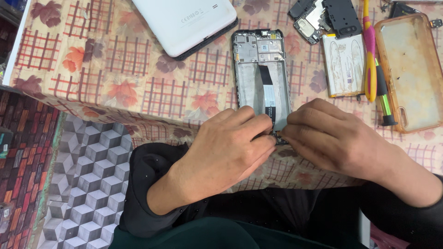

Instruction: The person cleans a small circuit board with a toothbrush, then reassembles a disassembled smartphone by connecting ribbon cables, placing the motherboard, and installing the battery. They use a screwdriver to secure screws and a prying tool to adjust internal components.

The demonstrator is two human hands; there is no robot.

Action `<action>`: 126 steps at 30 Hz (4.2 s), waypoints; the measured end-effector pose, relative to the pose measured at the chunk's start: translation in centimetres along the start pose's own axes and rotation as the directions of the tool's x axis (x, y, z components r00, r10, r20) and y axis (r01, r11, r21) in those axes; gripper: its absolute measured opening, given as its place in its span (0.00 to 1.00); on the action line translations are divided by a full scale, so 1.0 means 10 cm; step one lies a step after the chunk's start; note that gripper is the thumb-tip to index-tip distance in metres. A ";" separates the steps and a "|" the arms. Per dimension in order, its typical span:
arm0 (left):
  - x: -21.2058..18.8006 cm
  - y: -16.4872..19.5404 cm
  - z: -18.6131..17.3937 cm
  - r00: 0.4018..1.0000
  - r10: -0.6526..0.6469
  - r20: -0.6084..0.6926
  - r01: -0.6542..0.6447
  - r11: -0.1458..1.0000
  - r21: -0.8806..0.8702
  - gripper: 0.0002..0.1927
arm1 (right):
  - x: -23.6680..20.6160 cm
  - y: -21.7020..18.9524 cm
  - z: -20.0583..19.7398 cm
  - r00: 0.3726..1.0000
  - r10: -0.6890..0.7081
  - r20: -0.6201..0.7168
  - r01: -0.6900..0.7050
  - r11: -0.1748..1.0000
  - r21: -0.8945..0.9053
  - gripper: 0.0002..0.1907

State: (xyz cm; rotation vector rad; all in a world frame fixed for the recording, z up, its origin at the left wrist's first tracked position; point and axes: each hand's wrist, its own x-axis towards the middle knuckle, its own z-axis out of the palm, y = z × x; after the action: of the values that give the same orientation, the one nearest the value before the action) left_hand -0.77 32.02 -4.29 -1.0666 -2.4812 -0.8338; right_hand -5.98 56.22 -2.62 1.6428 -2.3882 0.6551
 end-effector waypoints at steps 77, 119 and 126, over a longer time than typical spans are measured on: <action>-0.03 0.01 -0.11 0.988 -0.141 0.057 0.137 0.988 0.068 0.11 | -0.54 -0.18 0.00 0.830 0.479 -0.286 -0.540 0.817 -0.201 0.12; -0.07 -0.03 -0.27 0.937 -0.278 -0.210 0.315 0.934 0.170 0.11 | -0.01 1.18 -0.24 0.948 0.221 -0.227 -0.313 0.760 -0.569 0.26; -0.04 0.01 -0.26 0.931 -0.303 -0.205 0.335 0.931 0.144 0.11 | 0.31 1.43 -0.02 0.995 0.070 -0.077 -0.094 0.923 -0.373 0.22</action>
State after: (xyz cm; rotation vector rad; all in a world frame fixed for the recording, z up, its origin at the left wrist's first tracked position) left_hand -0.31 30.20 -2.43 -0.5072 -2.5509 -0.7405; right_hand -20.31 57.98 -4.94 1.3474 -2.3633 0.2297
